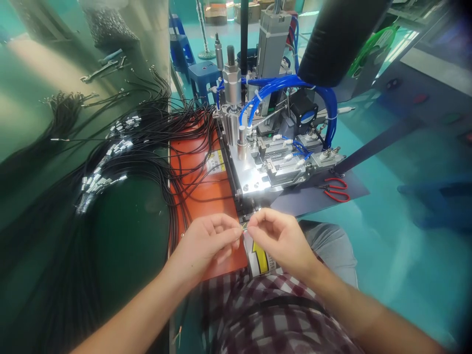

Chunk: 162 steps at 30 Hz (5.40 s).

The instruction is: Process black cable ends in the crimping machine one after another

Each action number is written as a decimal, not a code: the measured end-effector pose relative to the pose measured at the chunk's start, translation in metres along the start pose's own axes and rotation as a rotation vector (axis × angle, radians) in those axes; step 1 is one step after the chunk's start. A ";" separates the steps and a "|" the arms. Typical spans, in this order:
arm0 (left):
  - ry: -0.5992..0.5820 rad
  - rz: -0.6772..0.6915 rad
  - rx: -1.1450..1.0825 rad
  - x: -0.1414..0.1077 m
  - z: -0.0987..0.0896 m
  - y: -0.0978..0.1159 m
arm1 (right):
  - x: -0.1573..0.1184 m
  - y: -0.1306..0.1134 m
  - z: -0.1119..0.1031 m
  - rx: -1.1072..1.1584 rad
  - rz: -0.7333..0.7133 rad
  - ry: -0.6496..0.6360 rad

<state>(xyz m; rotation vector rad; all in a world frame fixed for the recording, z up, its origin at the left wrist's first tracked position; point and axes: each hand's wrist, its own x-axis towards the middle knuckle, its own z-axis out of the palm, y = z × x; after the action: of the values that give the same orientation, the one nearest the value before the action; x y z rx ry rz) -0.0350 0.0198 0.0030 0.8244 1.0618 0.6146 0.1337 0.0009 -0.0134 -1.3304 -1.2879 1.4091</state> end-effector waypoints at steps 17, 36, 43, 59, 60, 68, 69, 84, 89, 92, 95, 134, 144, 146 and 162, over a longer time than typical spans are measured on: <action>0.044 0.039 0.092 -0.003 0.007 0.001 | 0.006 -0.023 -0.015 0.044 0.144 -0.156; -0.171 -0.050 0.259 -0.007 -0.003 0.005 | 0.015 -0.026 -0.035 -0.111 0.068 -0.667; -0.152 0.007 0.216 -0.005 -0.005 0.005 | 0.011 -0.024 -0.028 -0.045 0.058 -0.364; -0.082 0.055 0.078 -0.002 -0.002 -0.005 | -0.011 -0.009 -0.016 -0.936 -0.754 -0.023; -0.067 0.061 0.074 -0.002 -0.002 -0.006 | -0.012 -0.006 -0.014 -0.925 -0.741 -0.006; -0.009 0.083 0.089 -0.002 0.000 -0.007 | -0.016 -0.001 0.002 -0.409 -0.265 0.084; 0.002 0.072 0.090 -0.003 0.001 -0.006 | -0.016 -0.001 0.003 -0.384 -0.238 0.078; 0.096 0.065 0.048 -0.006 0.010 -0.005 | -0.011 -0.004 0.001 -0.067 0.039 0.040; 0.117 0.082 0.053 -0.008 0.011 -0.005 | -0.008 -0.007 0.007 0.102 0.099 0.051; 0.119 0.102 0.023 -0.008 0.011 -0.006 | -0.006 -0.010 0.008 0.158 0.141 0.040; 0.107 0.119 0.010 -0.008 0.011 -0.007 | -0.004 -0.012 0.008 0.204 0.186 0.026; 0.149 0.075 0.090 -0.007 0.012 -0.011 | -0.008 -0.010 -0.006 -0.197 0.030 -0.060; 0.155 0.093 0.284 -0.006 0.013 -0.009 | -0.012 -0.013 -0.004 -0.492 -0.096 -0.007; 0.139 0.073 0.248 -0.006 0.012 -0.007 | -0.009 -0.017 -0.008 -0.475 -0.084 -0.039; 0.168 0.118 0.191 -0.003 0.018 -0.007 | -0.004 -0.018 -0.018 -0.291 -0.015 -0.079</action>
<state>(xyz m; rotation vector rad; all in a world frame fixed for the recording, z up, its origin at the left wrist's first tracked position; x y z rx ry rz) -0.0191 0.0090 0.0033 1.0209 1.2445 0.6984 0.1498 0.0031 0.0064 -1.4621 -1.5996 1.3105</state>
